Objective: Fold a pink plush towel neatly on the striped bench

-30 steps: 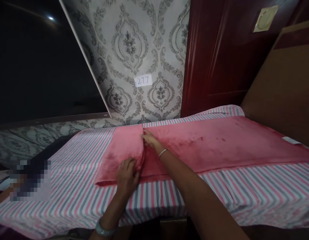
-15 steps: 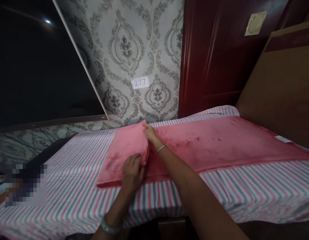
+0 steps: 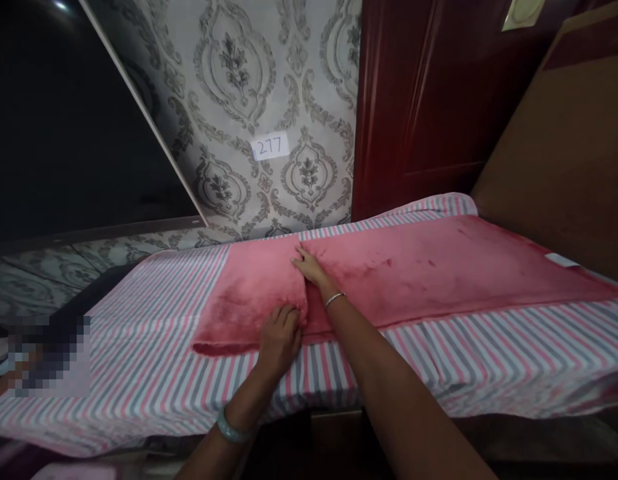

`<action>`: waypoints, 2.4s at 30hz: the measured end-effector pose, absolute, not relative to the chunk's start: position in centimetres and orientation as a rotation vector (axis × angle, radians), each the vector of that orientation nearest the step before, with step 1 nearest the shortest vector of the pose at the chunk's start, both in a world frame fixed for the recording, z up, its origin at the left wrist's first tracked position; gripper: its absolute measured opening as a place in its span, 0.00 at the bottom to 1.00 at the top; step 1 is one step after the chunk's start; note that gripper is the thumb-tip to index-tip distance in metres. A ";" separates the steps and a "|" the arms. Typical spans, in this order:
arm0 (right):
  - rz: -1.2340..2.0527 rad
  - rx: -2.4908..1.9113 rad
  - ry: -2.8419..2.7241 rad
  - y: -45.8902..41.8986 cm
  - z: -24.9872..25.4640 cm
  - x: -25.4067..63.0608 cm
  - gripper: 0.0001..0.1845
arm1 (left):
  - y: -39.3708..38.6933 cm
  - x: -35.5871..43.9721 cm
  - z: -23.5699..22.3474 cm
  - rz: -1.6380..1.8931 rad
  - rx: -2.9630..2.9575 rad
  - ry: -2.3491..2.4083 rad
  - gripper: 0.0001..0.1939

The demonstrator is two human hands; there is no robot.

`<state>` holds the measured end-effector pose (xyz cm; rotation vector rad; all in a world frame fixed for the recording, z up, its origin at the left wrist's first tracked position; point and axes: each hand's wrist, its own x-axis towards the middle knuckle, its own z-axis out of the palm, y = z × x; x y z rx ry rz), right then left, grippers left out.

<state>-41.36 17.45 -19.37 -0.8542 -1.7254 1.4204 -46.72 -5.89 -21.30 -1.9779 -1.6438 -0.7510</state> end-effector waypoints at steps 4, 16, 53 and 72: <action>1.436 -0.858 -1.692 16.7 -18.5 -41.1 0.42 | -5.5 -46.8 -21.2 -0.728 -2.016 -1.679 0.15; 1.864 -0.848 -1.478 5.9 -18.8 -33.9 0.51 | -5.9 -45.4 -19.5 -0.907 -1.985 -1.732 0.12; 1.592 -0.738 -1.641 5.2 -21.1 -34.4 0.30 | -17.1 -57.2 -12.6 -1.623 -1.681 -2.318 0.20; 1.527 -0.736 -1.702 4.2 -21.1 -34.8 0.30 | 15.1 -56.3 -10.4 -0.309 -2.046 -2.491 0.29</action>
